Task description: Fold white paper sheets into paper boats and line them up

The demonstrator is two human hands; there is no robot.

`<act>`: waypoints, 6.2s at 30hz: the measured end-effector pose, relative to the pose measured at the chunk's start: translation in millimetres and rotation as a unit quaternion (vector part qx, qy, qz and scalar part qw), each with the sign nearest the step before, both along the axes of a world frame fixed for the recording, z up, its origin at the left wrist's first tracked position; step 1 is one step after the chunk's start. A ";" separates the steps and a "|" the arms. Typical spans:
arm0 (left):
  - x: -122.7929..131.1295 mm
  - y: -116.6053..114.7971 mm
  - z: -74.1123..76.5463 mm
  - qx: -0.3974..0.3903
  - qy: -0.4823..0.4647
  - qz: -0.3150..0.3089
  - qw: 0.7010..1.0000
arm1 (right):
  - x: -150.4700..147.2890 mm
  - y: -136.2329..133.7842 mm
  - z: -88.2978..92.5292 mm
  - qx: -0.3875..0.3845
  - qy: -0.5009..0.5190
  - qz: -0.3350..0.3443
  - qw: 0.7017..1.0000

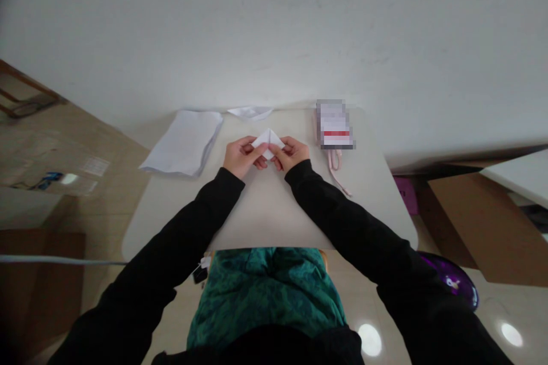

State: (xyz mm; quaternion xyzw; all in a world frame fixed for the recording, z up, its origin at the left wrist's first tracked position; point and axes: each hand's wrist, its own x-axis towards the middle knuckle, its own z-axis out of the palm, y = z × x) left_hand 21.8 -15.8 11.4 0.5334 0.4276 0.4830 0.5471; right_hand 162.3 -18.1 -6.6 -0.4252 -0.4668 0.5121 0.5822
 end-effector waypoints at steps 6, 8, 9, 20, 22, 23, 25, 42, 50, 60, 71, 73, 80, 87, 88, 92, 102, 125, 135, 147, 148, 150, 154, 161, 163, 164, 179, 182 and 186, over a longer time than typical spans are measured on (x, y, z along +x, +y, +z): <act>1.1 0.1 -0.5 -0.018 -0.010 -0.020 1.000 | 1.6 1.9 1.0 -0.007 -0.017 0.006 1.000; 1.0 1.6 -1.6 0.005 -0.010 0.004 1.000 | 0.9 1.0 2.1 -0.001 -0.009 0.031 0.999; 0.8 2.5 -2.1 0.018 -0.008 0.012 1.000 | 0.4 0.6 2.1 0.002 -0.005 0.040 0.999; 1.0 5.6 -7.7 0.110 0.044 0.127 0.985 | 2.0 3.7 -0.4 -0.022 0.028 0.083 0.996; 0.0 6.7 -7.4 0.119 0.040 0.149 0.981 | 0.9 1.3 2.0 -0.016 0.019 0.085 0.996; -0.4 7.0 -6.9 0.121 0.040 0.153 0.980 | 0.2 -0.3 3.4 -0.007 0.010 0.085 0.996; -0.9 7.2 -5.9 0.122 0.037 0.160 0.979 | -0.9 -3.5 5.9 0.011 -0.013 0.087 0.996; -6.0 4.2 -3.8 0.210 0.155 0.094 0.961 | 8.9 5.3 3.2 0.136 -0.223 -0.033 0.965; -6.8 0.2 0.8 0.353 0.244 0.166 0.888 | 11.8 8.0 -2.0 0.164 -0.216 0.015 0.962; -2.6 -5.6 4.6 0.320 0.207 0.132 0.915 | 5.5 -5.7 10.0 0.216 -0.218 -0.071 0.949; -3.2 -6.4 2.7 0.386 0.288 0.175 0.858 | 4.7 -2.9 6.9 0.211 -0.200 -0.130 0.948; -3.8 -4.3 0.9 0.405 0.296 0.183 0.845 | 5.6 -0.1 5.1 0.210 -0.205 -0.121 0.948; -3.6 -3.6 0.6 0.397 0.337 0.187 0.833 | 7.1 1.4 2.7 0.255 -0.263 -0.151 0.918; -0.7 -8.6 3.6 0.414 0.360 0.176 0.818 | 7.1 0.3 2.5 0.296 -0.273 -0.146 0.904; -0.1 -9.0 3.6 0.414 0.363 0.169 0.817 | 6.8 -0.6 3.6 0.296 -0.270 -0.145 0.904; 1.9 -9.9 4.0 0.422 0.364 0.154 0.816 | 4.1 -6.1 9.8 0.284 -0.265 -0.152 0.909; 1.4 -6.7 -3.3 0.426 0.383 0.138 0.808 | 7.1 -0.2 5.0 0.224 -0.228 -0.192 0.928; -3.5 0.8 -7.9 0.318 0.534 -0.035 0.783 | 14.9 5.5 0.7 0.164 -0.320 -0.185 0.915; 1.6 8.2 -15.0 0.285 0.479 -0.023 0.830 | 7.4 3.8 -2.7 0.186 -0.313 -0.143 0.920; 10.2 7.4 -11.9 0.235 0.451 0.031 0.861 | 8.0 3.2 -1.2 0.160 -0.311 -0.145 0.926; 10.4 7.2 -11.5 0.241 0.449 0.028 0.860 | 7.9 2.9 -0.7 0.157 -0.314 -0.147 0.925; 11.2 6.8 -10.7 0.249 0.456 0.024 0.854 | 8.0 2.4 0.3 0.154 -0.320 -0.156 0.922; 13.2 7.2 -9.5 0.251 0.486 0.024 0.837 | 8.6 3.0 0.3 0.152 -0.314 -0.160 0.923; 14.7 11.7 -8.7 0.210 0.461 0.027 0.862 | 9.2 2.0 0.8 0.159 -0.322 -0.158 0.920; 14.8 13.2 -8.6 0.188 0.441 0.036 0.877 | 9.2 1.3 1.6 0.157 -0.324 -0.156 0.920; 14.5 13.8 -8.9 0.176 0.434 0.042 0.883 | 9.2 1.0 1.8 0.155 -0.324 -0.156 0.920; -2.4 18.0 -25.3 0.231 0.354 0.033 0.906 | 11.0 2.4 -1.5 0.154 -0.311 -0.149 0.926; -1.6 16.8 -26.3 0.224 0.358 0.043 0.905 | 11.2 2.7 -2.1 0.162 -0.307 -0.149 0.926; -3.2 12.3 -23.9 0.219 0.374 0.058 0.899 | 12.1 2.5 -1.1 0.158 -0.315 -0.156 0.922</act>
